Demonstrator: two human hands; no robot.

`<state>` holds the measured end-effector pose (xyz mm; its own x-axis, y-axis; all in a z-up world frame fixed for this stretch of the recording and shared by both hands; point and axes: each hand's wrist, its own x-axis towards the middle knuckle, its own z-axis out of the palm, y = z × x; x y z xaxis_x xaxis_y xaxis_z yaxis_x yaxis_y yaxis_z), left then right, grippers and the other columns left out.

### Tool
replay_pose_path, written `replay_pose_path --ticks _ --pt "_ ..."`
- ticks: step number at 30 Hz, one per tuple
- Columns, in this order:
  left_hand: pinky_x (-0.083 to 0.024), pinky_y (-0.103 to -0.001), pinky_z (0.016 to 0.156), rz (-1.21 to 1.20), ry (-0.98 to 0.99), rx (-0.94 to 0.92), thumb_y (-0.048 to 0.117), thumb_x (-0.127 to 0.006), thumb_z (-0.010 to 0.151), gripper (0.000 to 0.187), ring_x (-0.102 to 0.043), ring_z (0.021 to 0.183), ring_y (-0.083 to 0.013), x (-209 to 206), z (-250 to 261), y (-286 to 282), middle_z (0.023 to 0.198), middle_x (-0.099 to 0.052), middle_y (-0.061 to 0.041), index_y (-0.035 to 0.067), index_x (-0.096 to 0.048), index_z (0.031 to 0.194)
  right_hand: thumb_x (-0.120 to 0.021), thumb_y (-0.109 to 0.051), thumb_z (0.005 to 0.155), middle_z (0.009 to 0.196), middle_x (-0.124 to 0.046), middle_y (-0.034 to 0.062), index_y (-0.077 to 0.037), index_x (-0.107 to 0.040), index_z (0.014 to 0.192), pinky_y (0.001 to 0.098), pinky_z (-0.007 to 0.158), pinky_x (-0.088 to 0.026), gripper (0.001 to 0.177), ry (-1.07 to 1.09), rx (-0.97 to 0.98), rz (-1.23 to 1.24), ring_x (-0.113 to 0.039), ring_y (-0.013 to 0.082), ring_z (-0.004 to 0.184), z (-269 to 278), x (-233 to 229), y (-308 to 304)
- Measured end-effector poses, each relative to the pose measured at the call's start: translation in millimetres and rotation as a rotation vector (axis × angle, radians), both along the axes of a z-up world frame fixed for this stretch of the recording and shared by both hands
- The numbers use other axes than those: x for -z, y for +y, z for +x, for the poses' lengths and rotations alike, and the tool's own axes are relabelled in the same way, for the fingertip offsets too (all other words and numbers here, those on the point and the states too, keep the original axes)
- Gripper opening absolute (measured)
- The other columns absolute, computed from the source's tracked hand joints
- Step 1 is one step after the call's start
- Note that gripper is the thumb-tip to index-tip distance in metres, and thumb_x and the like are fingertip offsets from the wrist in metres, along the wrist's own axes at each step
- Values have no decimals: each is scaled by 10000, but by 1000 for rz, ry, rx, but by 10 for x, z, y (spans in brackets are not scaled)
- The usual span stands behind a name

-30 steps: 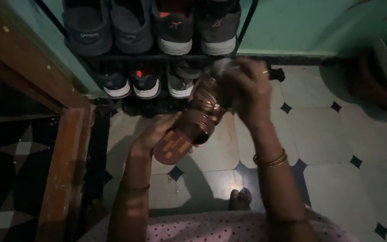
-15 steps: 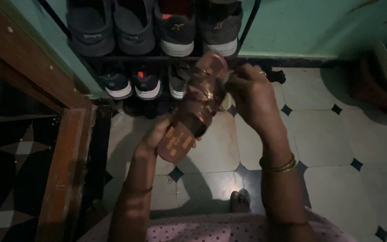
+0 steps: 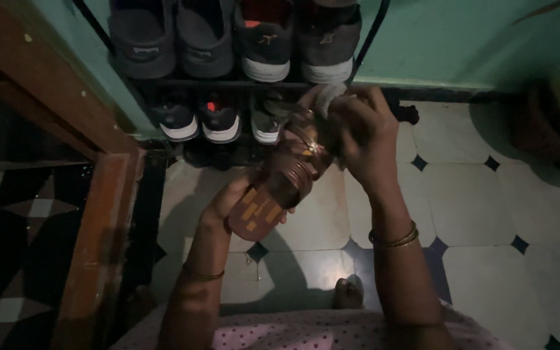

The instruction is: The person cleans a pair of brown sandals and a pair of pink flip-flops using a cloth. They wipe the soles and uppers of each shoe and then place them back on a shoe rack.

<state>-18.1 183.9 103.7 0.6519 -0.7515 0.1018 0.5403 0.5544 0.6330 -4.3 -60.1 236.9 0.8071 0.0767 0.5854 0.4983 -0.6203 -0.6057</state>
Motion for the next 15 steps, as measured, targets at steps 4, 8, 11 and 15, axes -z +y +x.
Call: replay_pose_path --ticks 4,8,11,15 --pt "-613 -467 833 -312 266 116 507 -408 1042 707 -719 966 -400 199 33 -103 1160 -654 -335 -79 -454 1436 -696 -33 993 1156 -620 123 26 -664 1088 340 1003 -492 116 -66 -151 180 -628 238 1121 96 166 15" --pt "-595 -487 852 -413 192 69 529 -415 1060 748 -702 989 -430 362 79 -192 1206 -650 -363 -75 -467 1498 -649 -120 1063 1141 -605 97 41 -604 1109 312 999 -481 173 -105 -156 374 -594 183 1082 124 425 163" --pt "-597 -506 891 -373 239 -62 498 -403 1067 689 -701 1011 -419 474 105 -286 1244 -646 -324 -56 -477 1469 -609 -145 1085 1062 -581 48 10 -562 1122 265 839 -492 166 -56 -174 562 -576 116 938 61 549 268" --pt "-618 -490 860 -389 239 -288 493 -419 1007 670 -715 990 -392 568 255 -240 1212 -650 -282 -62 -517 1370 -576 -149 1052 876 -584 59 -38 -543 1093 259 539 -492 123 316 -154 669 -583 108 645 -242 714 636"
